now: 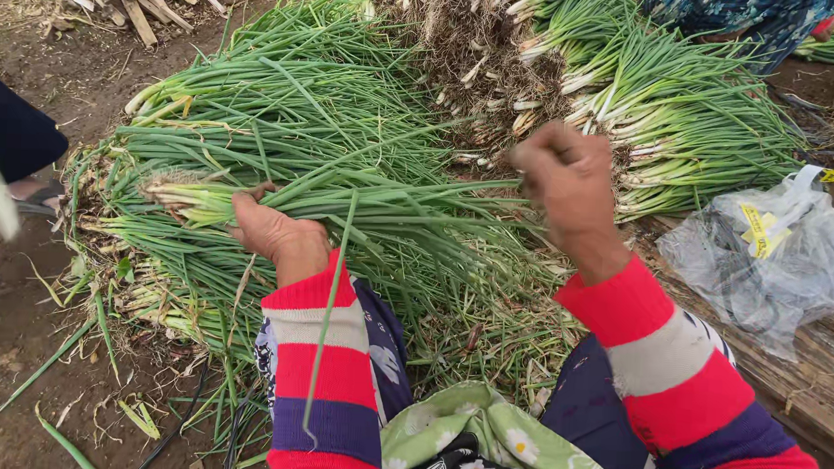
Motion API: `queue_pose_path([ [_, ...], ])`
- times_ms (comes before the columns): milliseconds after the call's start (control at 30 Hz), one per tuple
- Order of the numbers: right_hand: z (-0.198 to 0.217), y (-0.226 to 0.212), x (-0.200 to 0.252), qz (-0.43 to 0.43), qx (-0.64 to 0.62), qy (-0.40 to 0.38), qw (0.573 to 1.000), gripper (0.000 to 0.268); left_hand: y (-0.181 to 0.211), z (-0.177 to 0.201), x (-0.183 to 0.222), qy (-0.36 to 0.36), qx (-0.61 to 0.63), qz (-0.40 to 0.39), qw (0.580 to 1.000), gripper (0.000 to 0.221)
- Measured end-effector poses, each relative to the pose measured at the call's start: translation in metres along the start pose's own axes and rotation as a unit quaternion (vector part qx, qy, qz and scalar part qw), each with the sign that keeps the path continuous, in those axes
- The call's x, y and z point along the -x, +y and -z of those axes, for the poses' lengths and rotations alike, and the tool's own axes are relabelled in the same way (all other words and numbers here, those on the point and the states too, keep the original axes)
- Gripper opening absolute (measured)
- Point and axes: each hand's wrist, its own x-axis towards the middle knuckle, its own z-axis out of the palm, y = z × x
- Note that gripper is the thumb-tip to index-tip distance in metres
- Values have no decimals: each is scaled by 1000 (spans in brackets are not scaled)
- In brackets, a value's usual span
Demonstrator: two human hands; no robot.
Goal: The person sorts through a large pile of green onions, peeling away outer layers and grouping them into bundles by hand.
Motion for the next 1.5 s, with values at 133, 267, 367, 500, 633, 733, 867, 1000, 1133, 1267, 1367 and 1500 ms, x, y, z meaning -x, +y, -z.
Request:
queue_pose_path([
  [133, 59, 6, -17, -25, -38, 107, 993, 35, 11, -4, 16, 27, -3, 0, 1000, 48],
  [267, 80, 12, -16, 33, 126, 99, 987, 20, 14, -2, 20, 50, -12, 4, 999, 45],
  [367, 66, -10, -11, -56, 213, -12, 975, 7, 9, 0, 17, 32, -8, -1, 999, 45],
  [500, 40, -36, -8, -243, 376, -167, 879, 28, 6, 2, 8, 30, -17, -2, 999, 46],
  [633, 50, -8, -5, -284, 347, -221, 866, 33, 7, 3, 3, 33, -2, -4, 999, 46],
  [733, 49, -12, 2, -285, 307, -258, 870, 31, 11, 3, 2, 35, -3, -3, 999, 43],
  [867, 55, 7, 2, -236, 306, -224, 895, 22, 14, 2, 7, 32, 8, -11, 999, 44],
  [1000, 62, 19, -7, -197, 332, -42, 922, 9, 3, 2, 11, 7, -32, -49, 998, 45],
  [1133, 127, 94, -26, -142, 361, 104, 916, 16, 4, 11, 37, -53, -69, -61, 994, 44],
  [1267, 150, 91, -34, -149, 357, 111, 915, 32, -10, 29, 80, -172, -195, -100, 960, 66],
  [1367, 109, 64, -33, -135, 390, 24, 911, 32, -40, 70, 110, -286, -337, -157, 883, 69],
  [1500, 36, 2, -22, -171, 272, -154, 934, 51, -68, 121, 153, -441, -431, -210, 759, 78],
])
